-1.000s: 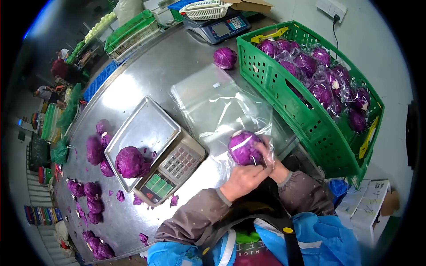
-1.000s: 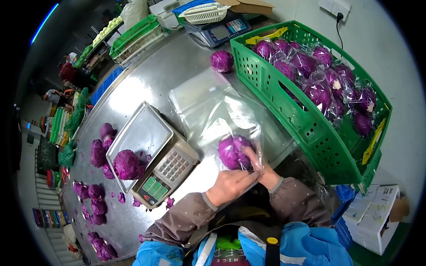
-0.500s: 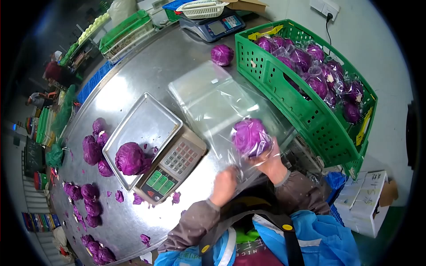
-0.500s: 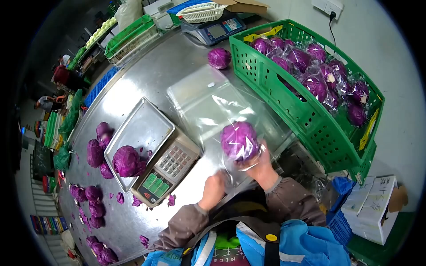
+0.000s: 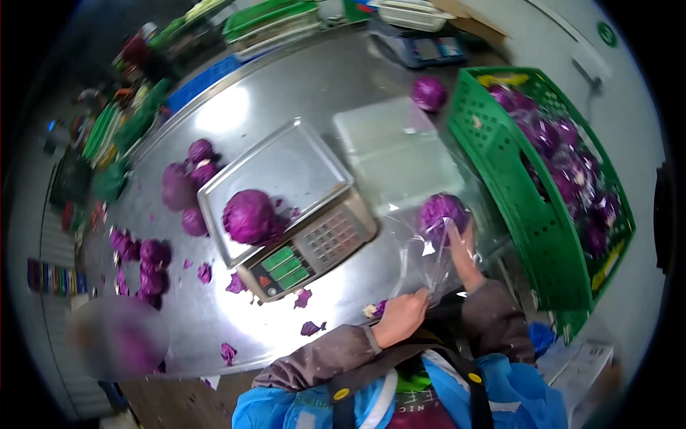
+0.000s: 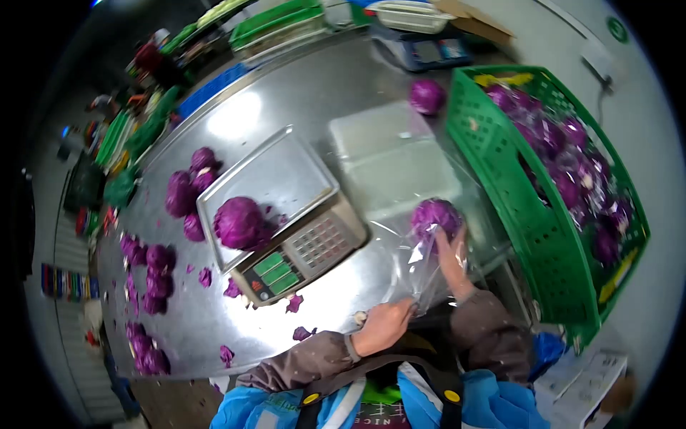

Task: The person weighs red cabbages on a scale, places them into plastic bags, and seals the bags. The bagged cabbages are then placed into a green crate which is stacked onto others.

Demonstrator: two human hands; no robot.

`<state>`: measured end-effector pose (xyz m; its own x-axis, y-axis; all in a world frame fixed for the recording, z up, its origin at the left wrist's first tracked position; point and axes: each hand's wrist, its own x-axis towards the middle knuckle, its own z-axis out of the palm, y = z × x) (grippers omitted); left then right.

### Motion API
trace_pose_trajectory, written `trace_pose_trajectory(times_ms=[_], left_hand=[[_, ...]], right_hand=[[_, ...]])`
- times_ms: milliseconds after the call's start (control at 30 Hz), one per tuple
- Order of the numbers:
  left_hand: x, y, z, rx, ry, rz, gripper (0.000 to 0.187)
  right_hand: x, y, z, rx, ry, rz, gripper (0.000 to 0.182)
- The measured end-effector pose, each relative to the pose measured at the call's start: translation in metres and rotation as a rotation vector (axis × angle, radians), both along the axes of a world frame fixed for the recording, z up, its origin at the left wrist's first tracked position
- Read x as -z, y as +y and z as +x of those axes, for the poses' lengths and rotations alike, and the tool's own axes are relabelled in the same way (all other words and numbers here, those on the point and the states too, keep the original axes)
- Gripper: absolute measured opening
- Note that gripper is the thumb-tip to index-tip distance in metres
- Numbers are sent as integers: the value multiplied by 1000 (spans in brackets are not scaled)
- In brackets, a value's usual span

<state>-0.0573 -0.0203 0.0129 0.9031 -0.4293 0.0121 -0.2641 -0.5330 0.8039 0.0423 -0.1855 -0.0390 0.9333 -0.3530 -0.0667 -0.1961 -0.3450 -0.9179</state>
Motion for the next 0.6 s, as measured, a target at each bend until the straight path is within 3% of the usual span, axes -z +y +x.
trace_pose_trajectory(times_ms=[33,67,100,133,167,200,233,300,333,367,400,433,467,533,600], left_hand=[[1,1,3,-5,24,-40,12],[2,0,6,-26,42,-80,11],[0,0,10,-56,43,-89,11],[-3,1,13,-80,44,-99,11],[-4,4,15,-108,36,-102,11],[-5,7,15,-91,70,-78,10],[-5,9,14,-71,108,-56,11],[2,19,11,1,80,-188,12],[8,23,9,94,47,-316,15],[32,12,-2,-156,-189,-503,24],[31,13,0,-163,-198,-504,24],[27,15,1,-147,-119,-336,21],[25,16,3,-131,-39,-166,19],[38,17,3,-129,-118,-194,15],[24,26,4,33,5,17,10]], right_hand=[[27,-16,-2,-68,123,5,73],[28,-25,-6,-79,141,170,69],[-1,-21,-19,-211,-14,-222,67],[-31,-25,-40,-329,138,-556,59],[-77,-12,-51,-489,369,-738,48],[-98,-14,-57,-775,383,-786,41],[-130,-2,-59,-1028,403,-578,35],[-170,36,-52,-1237,450,57,33],[-176,59,-42,-1243,286,17,35],[-182,85,-29,-1243,120,-23,40],[-180,118,-16,-1153,-190,-214,51],[-171,147,-3,-1133,-405,-377,67],[-175,180,9,-1194,-409,-462,80],[-153,237,31,-1150,-750,-756,84],[-136,279,50,-1136,-906,-886,87]])
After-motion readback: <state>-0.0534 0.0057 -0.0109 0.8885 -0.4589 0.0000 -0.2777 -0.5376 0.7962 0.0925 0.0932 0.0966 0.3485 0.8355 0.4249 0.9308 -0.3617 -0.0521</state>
